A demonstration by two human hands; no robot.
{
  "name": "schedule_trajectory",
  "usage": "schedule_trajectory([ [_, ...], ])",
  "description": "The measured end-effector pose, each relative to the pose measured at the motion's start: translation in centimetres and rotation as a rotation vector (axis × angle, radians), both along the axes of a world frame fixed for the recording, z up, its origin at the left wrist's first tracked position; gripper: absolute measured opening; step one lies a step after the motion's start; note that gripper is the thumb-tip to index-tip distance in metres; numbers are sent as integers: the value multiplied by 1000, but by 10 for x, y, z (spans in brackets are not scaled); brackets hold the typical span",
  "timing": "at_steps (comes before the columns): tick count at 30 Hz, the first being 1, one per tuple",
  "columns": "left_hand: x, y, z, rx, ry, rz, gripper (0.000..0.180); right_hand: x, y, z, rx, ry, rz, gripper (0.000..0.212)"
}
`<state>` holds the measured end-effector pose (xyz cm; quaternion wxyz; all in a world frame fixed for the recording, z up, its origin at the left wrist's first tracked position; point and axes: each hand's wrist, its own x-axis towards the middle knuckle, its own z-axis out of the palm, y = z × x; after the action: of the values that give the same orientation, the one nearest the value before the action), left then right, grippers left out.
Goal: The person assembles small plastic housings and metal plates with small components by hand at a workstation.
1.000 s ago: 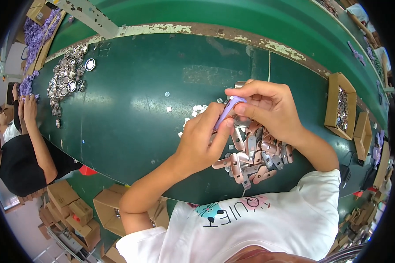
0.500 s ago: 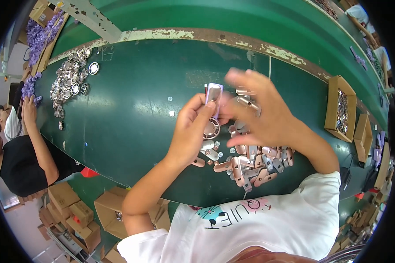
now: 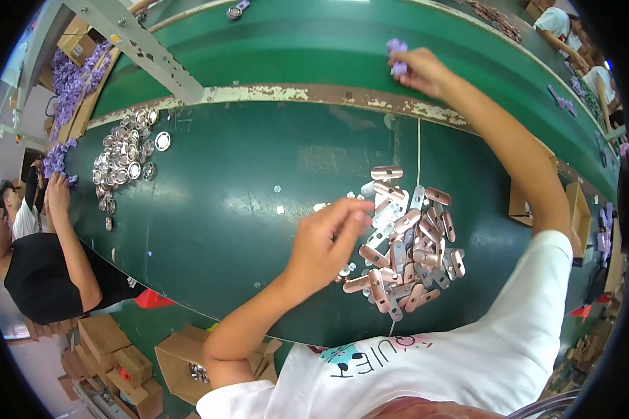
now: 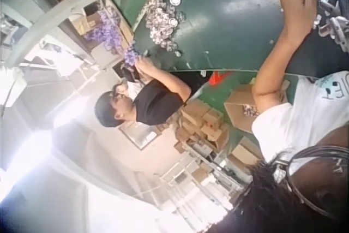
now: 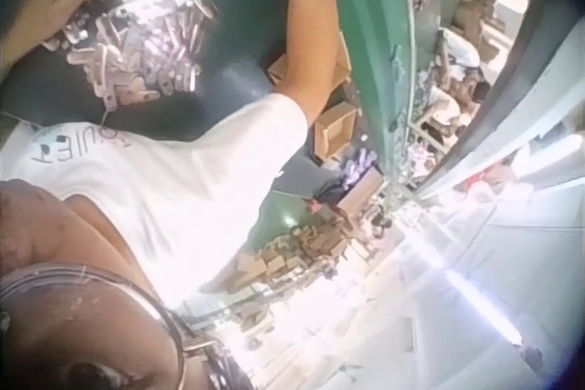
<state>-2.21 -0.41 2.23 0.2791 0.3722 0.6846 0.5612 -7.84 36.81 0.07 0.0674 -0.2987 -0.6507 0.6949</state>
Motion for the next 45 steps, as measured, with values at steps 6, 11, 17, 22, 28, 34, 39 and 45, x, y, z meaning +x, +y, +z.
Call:
schedule_trajectory([
  [6, 4, 1, -9, -14, 317, -61, 20, -18, 51, -6, 236, -110, -468, 40],
  [11, 6, 4, -2, 5, 607, -26, 23, 72, -109, 23, 953, 147, 307, 24],
  [17, 12, 3, -2, -92, 892, -89, 19, 149, -166, 37, 1265, 298, 519, 19],
  [22, 9, 0, -16, -143, 948, -167, 19, 164, -177, 12, 1470, 384, 594, 16],
  [28, 5, 3, -15, -124, 933, -4, 35, 167, -173, 12, 1427, 373, 550, 16],
  [34, -3, 2, -20, -164, 926, -7, 26, 175, -183, 19, 1350, 246, 601, 24],
  [39, -7, 2, -23, -196, 907, 8, 17, 169, -183, 13, 1349, 347, 545, 19],
  [45, -12, 1, -13, -91, 775, 57, 22, 167, -179, 13, 1441, 371, 523, 11],
])
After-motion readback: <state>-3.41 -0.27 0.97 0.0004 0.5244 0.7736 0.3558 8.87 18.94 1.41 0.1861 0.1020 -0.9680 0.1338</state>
